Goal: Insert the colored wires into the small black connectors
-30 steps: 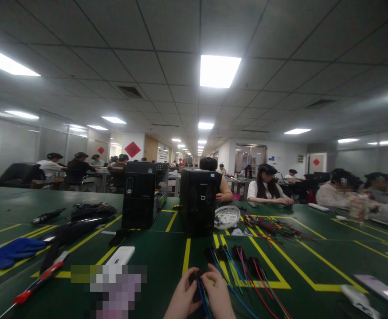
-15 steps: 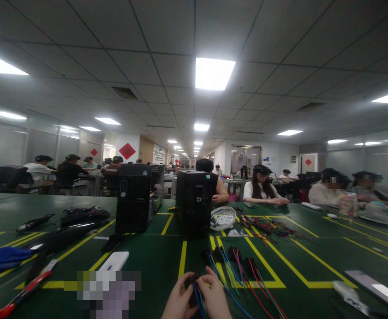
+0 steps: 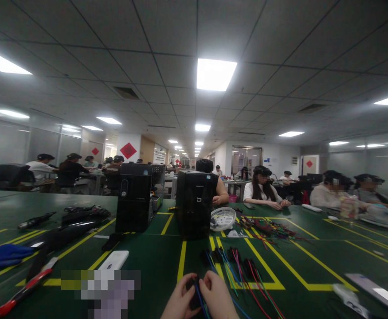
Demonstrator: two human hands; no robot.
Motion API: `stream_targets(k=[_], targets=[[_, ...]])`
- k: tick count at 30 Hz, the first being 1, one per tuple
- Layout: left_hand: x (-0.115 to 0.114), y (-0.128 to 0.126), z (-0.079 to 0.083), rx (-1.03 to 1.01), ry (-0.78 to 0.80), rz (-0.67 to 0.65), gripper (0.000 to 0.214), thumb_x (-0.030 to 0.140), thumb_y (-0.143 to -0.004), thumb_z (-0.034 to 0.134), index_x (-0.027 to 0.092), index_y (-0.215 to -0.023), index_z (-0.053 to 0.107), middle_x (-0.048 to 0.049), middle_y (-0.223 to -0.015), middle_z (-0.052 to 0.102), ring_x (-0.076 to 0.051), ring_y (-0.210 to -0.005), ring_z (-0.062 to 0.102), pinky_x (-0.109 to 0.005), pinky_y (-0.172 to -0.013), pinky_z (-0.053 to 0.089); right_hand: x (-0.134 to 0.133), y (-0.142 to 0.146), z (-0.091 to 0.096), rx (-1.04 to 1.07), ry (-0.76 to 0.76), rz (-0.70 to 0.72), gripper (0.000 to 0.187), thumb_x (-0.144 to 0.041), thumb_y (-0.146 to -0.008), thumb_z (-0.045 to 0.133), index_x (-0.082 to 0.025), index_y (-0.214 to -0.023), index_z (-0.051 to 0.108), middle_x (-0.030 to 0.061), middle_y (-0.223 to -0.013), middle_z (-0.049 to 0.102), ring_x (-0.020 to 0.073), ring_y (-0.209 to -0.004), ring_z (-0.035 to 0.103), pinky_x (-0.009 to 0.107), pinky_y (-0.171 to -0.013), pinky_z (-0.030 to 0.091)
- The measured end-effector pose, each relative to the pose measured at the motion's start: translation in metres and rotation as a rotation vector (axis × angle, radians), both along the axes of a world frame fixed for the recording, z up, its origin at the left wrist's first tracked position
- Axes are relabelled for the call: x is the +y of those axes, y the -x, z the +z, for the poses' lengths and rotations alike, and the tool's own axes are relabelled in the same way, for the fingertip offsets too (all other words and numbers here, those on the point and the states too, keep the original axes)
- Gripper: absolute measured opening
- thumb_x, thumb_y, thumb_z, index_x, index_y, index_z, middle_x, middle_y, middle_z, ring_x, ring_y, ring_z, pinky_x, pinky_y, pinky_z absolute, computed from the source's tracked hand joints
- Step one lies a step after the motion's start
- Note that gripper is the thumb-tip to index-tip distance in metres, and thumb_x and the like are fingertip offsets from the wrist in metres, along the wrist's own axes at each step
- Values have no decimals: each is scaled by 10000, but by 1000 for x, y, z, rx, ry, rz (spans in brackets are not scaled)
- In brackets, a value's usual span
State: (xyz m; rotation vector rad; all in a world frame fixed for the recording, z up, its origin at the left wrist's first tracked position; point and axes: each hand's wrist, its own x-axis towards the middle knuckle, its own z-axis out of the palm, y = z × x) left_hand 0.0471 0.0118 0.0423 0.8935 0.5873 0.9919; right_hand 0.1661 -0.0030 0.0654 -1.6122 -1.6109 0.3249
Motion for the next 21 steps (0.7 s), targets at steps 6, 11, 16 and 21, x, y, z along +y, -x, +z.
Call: stream_targets(k=[6, 11, 16, 21], targets=[[7, -2, -9, 113, -60, -6, 413, 387, -570, 623, 225, -917, 468, -14, -836, 489, -145, -667, 500, -299, -558, 430, 2, -3, -5, -80, 26, -7, 216, -164, -679, 401, -201, -471, 356, -57, -464, 372, 101, -478, 384, 216, -474, 225], [11, -3, -14, 164, -100, 20, 412, 411, -577, 601, 214, -912, 462, -13, -781, 505, -138, -625, 500, -270, -514, 409, 1, -2, -6, -126, 24, -38, 205, -156, -675, 383, -195, -474, 375, -55, -469, 364, 98, -478, 363, 218, -467, 199], [10, -2, -16, 199, -120, 27, 436, 440, -564, 609, 214, -912, 474, -20, -761, 537, -139, -622, 513, -256, -511, 407, 1, -3, -7, -152, 30, -67, 183, -157, -654, 399, -190, -475, 424, -44, -472, 410, 100, -482, 373, 219, -466, 196], [10, -2, -15, 226, -119, 63, 452, 468, -550, 605, 213, -907, 497, -52, -865, 539, -177, -714, 532, -282, -542, 435, 1, -3, -8, -171, 50, -64, 216, -159, -665, 401, -184, -468, 483, -25, -464, 475, 103, -470, 391, 223, -458, 198]])
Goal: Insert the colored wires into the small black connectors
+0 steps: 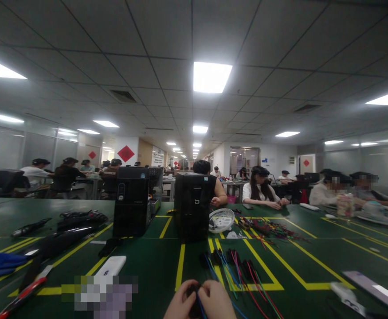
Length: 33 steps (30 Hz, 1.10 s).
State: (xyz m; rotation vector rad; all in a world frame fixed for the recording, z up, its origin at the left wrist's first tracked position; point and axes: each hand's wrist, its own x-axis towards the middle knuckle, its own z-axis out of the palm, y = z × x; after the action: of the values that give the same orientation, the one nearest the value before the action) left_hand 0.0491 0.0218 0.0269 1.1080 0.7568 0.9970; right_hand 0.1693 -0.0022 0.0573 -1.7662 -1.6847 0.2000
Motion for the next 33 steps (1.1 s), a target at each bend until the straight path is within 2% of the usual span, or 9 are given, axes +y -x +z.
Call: stream_targets(k=[7, 13, 21, 27, 33], targets=[[3, 0, 0, 47, 37, 45, 329, 368, -589, 580, 194, -862, 518, -57, -844, 556, -191, -717, 546, -272, -497, 437, -3, 5, 0, -17, -26, 15, 252, -135, -699, 381, -176, -507, 540, 10, -512, 561, 113, -497, 451, 230, -468, 213], [6, 2, 1, 88, 111, 76, 209, 297, -611, 578, 201, -794, 545, -34, -760, 578, -209, -762, 565, -334, -590, 462, -1, 10, -4, -17, -52, 39, 266, -105, -714, 370, -167, -529, 551, 17, -533, 579, 111, -512, 481, 224, -469, 215], [1, 2, 8, 94, 152, 101, 146, 199, -618, 565, 183, -763, 554, -31, -725, 585, -191, -742, 574, -335, -649, 456, -2, 10, -4, -43, -85, 61, 256, -88, -708, 379, -163, -525, 541, 13, -529, 562, 115, -520, 467, 228, -472, 198], [-7, 0, 13, 101, 164, 93, 156, 252, -655, 528, 201, -802, 532, -23, -724, 574, -168, -668, 565, -311, -568, 450, -4, 12, -4, -22, -91, 62, 254, -101, -725, 373, -166, -540, 535, -3, -538, 543, 111, -532, 460, 216, -484, 221], [-8, 1, 10, 127, 117, 95, 207, 333, -663, 517, 213, -831, 528, -27, -751, 576, -171, -677, 564, -298, -552, 447, -2, 15, -6, 5, -61, 53, 258, -112, -745, 363, -163, -566, 542, 0, -570, 547, 115, -563, 462, 210, -513, 253]])
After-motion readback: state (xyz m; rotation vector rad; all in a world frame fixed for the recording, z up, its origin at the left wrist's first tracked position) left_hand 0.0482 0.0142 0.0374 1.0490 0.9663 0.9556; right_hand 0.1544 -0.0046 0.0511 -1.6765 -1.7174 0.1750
